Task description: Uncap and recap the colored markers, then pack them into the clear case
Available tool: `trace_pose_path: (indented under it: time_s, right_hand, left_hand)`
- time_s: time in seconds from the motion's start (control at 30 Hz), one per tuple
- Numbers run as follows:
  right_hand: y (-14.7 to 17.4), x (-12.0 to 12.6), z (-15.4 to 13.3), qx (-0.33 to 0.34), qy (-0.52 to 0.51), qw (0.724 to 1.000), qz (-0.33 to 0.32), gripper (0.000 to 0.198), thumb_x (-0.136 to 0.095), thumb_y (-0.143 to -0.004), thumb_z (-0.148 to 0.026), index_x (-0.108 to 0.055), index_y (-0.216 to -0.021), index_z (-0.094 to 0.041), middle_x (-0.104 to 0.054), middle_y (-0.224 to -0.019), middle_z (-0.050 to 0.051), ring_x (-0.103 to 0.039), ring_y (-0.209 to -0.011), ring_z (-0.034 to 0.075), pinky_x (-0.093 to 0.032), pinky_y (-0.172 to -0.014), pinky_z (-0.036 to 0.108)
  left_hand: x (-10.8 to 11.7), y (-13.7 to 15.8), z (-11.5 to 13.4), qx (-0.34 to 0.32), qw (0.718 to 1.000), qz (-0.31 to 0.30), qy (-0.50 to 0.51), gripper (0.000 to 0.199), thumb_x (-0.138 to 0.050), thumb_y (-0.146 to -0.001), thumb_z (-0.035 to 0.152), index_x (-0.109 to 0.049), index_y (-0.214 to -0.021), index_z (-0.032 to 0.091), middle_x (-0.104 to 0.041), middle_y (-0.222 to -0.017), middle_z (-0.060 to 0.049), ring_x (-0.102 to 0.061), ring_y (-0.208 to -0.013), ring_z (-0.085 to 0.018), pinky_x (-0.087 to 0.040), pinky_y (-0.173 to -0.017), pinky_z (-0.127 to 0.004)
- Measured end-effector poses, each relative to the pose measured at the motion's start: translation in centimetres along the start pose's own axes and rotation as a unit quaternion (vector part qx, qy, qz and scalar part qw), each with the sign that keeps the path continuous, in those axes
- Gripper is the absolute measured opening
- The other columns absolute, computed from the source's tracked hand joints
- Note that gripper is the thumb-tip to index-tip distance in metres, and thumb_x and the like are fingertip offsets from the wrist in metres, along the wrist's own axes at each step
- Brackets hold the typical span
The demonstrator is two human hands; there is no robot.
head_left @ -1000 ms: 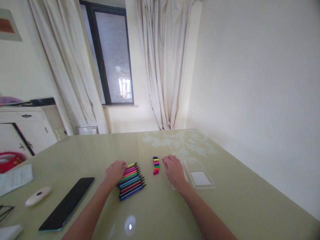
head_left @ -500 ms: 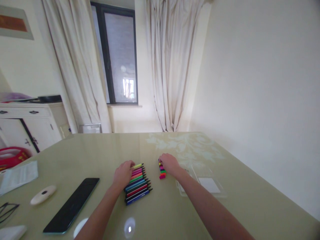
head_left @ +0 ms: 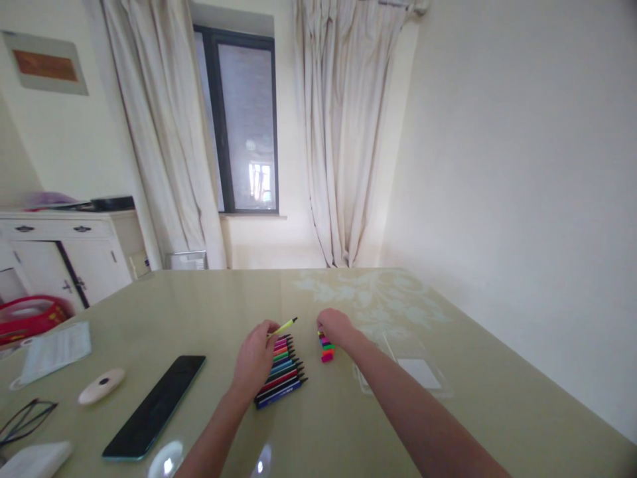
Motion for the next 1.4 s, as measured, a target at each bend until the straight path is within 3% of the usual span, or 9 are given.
trace_pose_path:
  time_s: [0.17, 0.33, 0.57, 0.73, 0.77, 0.87, 1.03, 1.13, 1.4]
  right_hand:
    - [-0.4, 0.0, -0.4, 0.009, 0.02, 1.0, -0.01, 0.024, -0.064, -0.084, -0.008, -0.08, -0.1, -0.017, -0.078, -0.106, 0.017, -0.074, -0.103, 0.029, -0.056, -0.085, 0.033]
    - [-0.5, -0.3, -0.8, 0.025, 0.024, 0.999, -0.008, 0.023, -0.067, -0.083, -0.008, -0.079, -0.1, -0.017, -0.077, -0.11, 0.017, -0.073, -0.106, 0.029, -0.055, -0.087, 0.034]
    - [-0.8, 0.3, -1.3, 0.033, -0.026, 0.999, 0.024, 0.013, -0.069, -0.081, -0.005, -0.076, -0.089, -0.014, -0.076, -0.104, 0.017, -0.072, -0.102, 0.029, -0.053, -0.084, 0.033]
    - [2.6, 1.9, -0.5, 0.057, -0.112, 0.986, 0.113, 0.016, -0.054, -0.1, -0.017, -0.065, -0.112, -0.017, -0.073, -0.111, 0.009, -0.066, -0.104, 0.019, -0.048, -0.088, 0.027]
    - [4.1, 1.9, -0.1, 0.061, -0.143, 0.979, 0.13, 0.018, -0.05, -0.102, -0.018, -0.062, -0.114, -0.018, -0.073, -0.106, 0.006, -0.067, -0.097, 0.017, -0.048, -0.085, 0.026]
    - [9.5, 1.5, 1.8, 0.089, -0.374, 0.894, 0.228, 0.013, -0.054, -0.102, -0.028, -0.063, -0.106, -0.019, -0.072, -0.093, 0.003, -0.066, -0.084, 0.017, -0.049, -0.078, 0.027]
    - [14.5, -0.7, 4.5, 0.06, -0.515, 0.815, 0.257, 0.022, -0.071, -0.091, -0.043, -0.074, -0.097, -0.021, -0.072, -0.092, 0.004, -0.067, -0.086, 0.02, -0.051, -0.079, 0.03]
    - [14.7, -0.5, 4.7, 0.063, -0.539, 0.799, 0.26, 0.023, -0.072, -0.09, -0.042, -0.078, -0.1, -0.023, -0.074, -0.094, 0.005, -0.067, -0.086, 0.02, -0.051, -0.078, 0.03]
    - [14.8, 0.2, 3.3, 0.077, -0.532, 0.807, 0.244, 0.018, -0.075, -0.086, -0.039, -0.08, -0.095, -0.024, -0.076, -0.087, 0.003, -0.065, -0.077, 0.018, -0.051, -0.074, 0.029]
  left_hand:
    - [-0.5, 2.9, 1.3, -0.008, 0.99, 0.022, 0.137, 0.019, -0.044, -0.097, 0.032, -0.06, -0.102, 0.023, -0.074, -0.102, -0.007, -0.07, -0.096, -0.026, -0.051, -0.086, -0.039]
    - [-1.3, 5.3, 1.8, -0.019, 0.975, 0.066, 0.213, 0.036, -0.043, -0.097, 0.041, -0.063, -0.117, 0.02, -0.072, -0.115, -0.012, -0.067, -0.105, -0.029, -0.051, -0.095, -0.047]
    - [-1.5, 6.2, 2.1, -0.003, 0.975, 0.066, 0.214, 0.04, -0.038, -0.099, 0.042, -0.06, -0.122, 0.019, -0.07, -0.121, -0.014, -0.067, -0.108, -0.029, -0.05, -0.099, -0.051]
    - [-0.7, 6.3, 1.9, -0.022, 0.981, 0.073, 0.176, 0.039, -0.038, -0.099, 0.046, -0.062, -0.117, 0.021, -0.072, -0.115, -0.013, -0.069, -0.103, -0.029, -0.054, -0.093, -0.049]
    - [-0.7, 6.4, 2.0, -0.029, 0.983, 0.07, 0.168, 0.039, -0.039, -0.099, 0.046, -0.063, -0.116, 0.021, -0.073, -0.114, -0.013, -0.069, -0.103, -0.029, -0.054, -0.093, -0.048]
    - [-1.3, 6.8, 2.9, -0.058, 0.986, 0.04, 0.149, 0.037, -0.04, -0.101, 0.046, -0.064, -0.115, 0.022, -0.073, -0.113, -0.012, -0.069, -0.103, -0.029, -0.054, -0.094, -0.047]
    - [-2.4, 8.2, 5.3, -0.129, 0.983, -0.003, 0.134, 0.033, -0.045, -0.103, 0.044, -0.067, -0.121, 0.026, -0.071, -0.117, -0.009, -0.067, -0.11, -0.026, -0.054, -0.097, -0.04]
    - [-2.9, 8.7, 6.1, -0.147, 0.98, -0.024, 0.133, 0.031, -0.045, -0.104, 0.043, -0.068, -0.119, 0.028, -0.07, -0.112, -0.008, -0.067, -0.105, -0.024, -0.055, -0.093, -0.037]
    - [-3.7, 8.6, 5.3, -0.111, 0.979, -0.047, 0.168, 0.027, -0.051, -0.1, 0.042, -0.066, -0.116, 0.026, -0.072, -0.112, -0.008, -0.068, -0.102, -0.025, -0.055, -0.09, -0.037]
Point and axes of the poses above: each hand's wrist, its own y-axis away from the middle knuckle, its own x-axis out of the back of the hand, z = x × y, the point moved 7 cm from there along -y, towards the middle knuckle
